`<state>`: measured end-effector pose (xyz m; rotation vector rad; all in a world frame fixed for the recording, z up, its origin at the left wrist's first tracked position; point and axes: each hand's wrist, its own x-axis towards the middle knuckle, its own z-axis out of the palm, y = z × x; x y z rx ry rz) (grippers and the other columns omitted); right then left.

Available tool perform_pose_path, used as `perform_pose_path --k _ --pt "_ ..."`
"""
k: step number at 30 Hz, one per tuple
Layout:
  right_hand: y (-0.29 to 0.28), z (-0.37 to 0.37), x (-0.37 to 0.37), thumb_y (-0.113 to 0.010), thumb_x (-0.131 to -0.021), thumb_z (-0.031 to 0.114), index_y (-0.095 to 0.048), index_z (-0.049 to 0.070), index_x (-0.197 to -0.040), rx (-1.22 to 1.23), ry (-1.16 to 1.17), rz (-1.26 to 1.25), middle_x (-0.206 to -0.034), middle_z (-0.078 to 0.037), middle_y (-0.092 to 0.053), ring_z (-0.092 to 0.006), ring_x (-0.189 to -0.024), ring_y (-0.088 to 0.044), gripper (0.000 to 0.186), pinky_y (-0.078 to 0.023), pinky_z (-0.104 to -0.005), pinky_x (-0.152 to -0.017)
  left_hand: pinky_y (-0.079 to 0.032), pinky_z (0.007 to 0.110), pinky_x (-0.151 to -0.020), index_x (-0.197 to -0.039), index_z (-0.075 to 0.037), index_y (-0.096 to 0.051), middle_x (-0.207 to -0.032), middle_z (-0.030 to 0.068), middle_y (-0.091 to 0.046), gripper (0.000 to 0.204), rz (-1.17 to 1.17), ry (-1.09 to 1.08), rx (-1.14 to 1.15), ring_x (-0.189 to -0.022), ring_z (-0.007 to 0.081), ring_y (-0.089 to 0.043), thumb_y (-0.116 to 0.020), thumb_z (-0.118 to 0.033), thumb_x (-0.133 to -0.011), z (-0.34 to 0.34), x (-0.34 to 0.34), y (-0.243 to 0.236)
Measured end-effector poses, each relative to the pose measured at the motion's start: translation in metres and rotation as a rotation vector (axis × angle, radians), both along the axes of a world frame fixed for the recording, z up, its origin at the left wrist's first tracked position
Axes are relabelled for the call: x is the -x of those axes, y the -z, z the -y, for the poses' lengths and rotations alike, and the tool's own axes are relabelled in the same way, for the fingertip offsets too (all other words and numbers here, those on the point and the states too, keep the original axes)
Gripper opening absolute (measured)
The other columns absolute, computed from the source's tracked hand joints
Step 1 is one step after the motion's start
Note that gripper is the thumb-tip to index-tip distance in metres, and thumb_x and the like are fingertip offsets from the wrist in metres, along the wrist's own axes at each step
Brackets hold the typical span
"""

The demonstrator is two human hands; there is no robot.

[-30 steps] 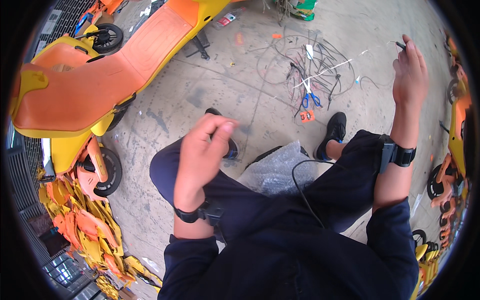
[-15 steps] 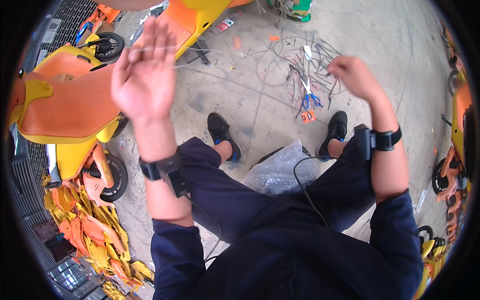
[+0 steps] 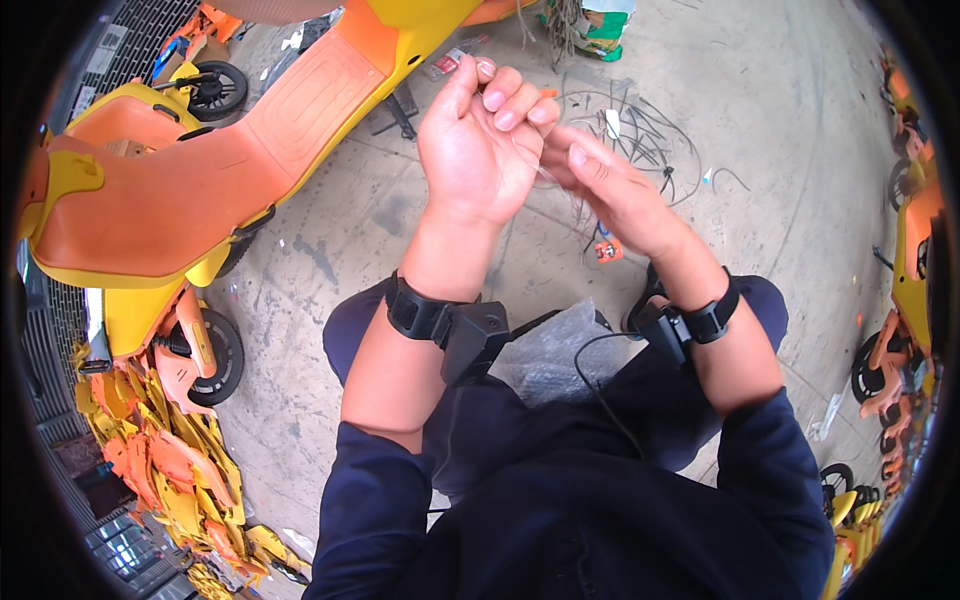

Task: The person uses scissors to cut and strip the insulation from electrical wires before joining them together by hand.

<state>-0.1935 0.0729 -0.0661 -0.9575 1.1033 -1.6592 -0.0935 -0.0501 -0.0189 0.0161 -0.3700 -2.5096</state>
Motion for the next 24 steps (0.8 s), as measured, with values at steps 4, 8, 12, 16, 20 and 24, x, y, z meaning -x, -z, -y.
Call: perform_pose_path --k 4,8,12,16,20,24 --pt "-0.006 -0.009 0.004 -0.042 -0.1 0.032 -0.054 -0.004 -0.117 -0.13 -0.323 0.213 -0.079 -0.004 -0.058 -0.0126 -0.071 -0.054 0.042 -0.049 -0.0298 -0.075 -0.03 0.024 -0.051 -0.085 -0.007 -0.047 -0.069 0.0014 -0.038 0.023 0.083 -0.042 0.049 -0.056 0.0108 -0.032 -0.038 -0.023 -0.1 0.008 0.0 0.003" --pt "-0.011 -0.017 0.007 -0.044 -0.1 0.031 -0.061 -0.003 -0.106 -0.179 -0.395 0.19 -0.064 0.004 -0.045 -0.0065 -0.057 -0.042 0.038 -0.048 -0.0266 -0.063 -0.029 0.024 -0.047 -0.087 -0.01 -0.045 -0.072 0.0005 -0.041 0.023 0.267 -0.222 0.224 -0.054 0.0089 -0.032 -0.037 -0.026 -0.101 0.025 -0.009 0.005" --pt "-0.031 -0.022 0.002 -0.049 -0.098 0.024 -0.06 -0.002 -0.102 -0.386 -0.351 0.005 -0.064 0.006 -0.043 -0.0055 -0.056 -0.039 0.029 -0.044 -0.0244 -0.057 -0.033 0.023 -0.049 -0.089 -0.008 -0.046 -0.076 0.0018 -0.046 0.02 0.514 -0.389 0.438 -0.056 0.0074 -0.036 -0.041 -0.023 -0.101 0.03 -0.014 0.008" --pt "-0.003 -0.02 0.016 -0.05 -0.096 0.02 -0.061 0.001 -0.099 -0.465 -0.173 0.147 -0.065 0.006 -0.042 -0.0045 -0.056 -0.037 0.023 -0.04 -0.0225 -0.053 -0.042 0.024 -0.057 -0.089 -0.004 -0.053 -0.076 0.0034 -0.053 0.016 0.966 -0.508 1.007 -0.066 0.0091 -0.05 -0.049 -0.016 -0.098 0.021 -0.018 0.005" --pt "-0.002 -0.017 0.022 -0.051 -0.095 0.02 -0.063 0.005 -0.095 -0.437 0.005 0.256 -0.067 0.006 -0.045 -0.0033 -0.057 -0.038 0.019 -0.036 -0.022 -0.051 -0.045 0.03 -0.063 -0.088 -0.002 -0.058 -0.076 0.0067 -0.058 0.012 0.972 -0.579 1.722 -0.072 0.0167 -0.058 -0.055 -0.012 -0.093 0.01 -0.025 0.032" --pt "-0.007 -0.019 0.021 -0.053 -0.095 0.02 -0.064 0.004 -0.091 -0.414 0.158 -0.098 -0.071 0.004 -0.052 -0.0024 -0.06 -0.042 0.02 -0.037 -0.021 -0.053 -0.046 0.032 -0.069 -0.092 -0.003 -0.061 -0.081 0.0106 -0.062 0.009 0.85 -0.279 1.937 -0.073 0.0247 -0.057 -0.059 -0.011 -0.088 -0.012 -0.025 0.037"
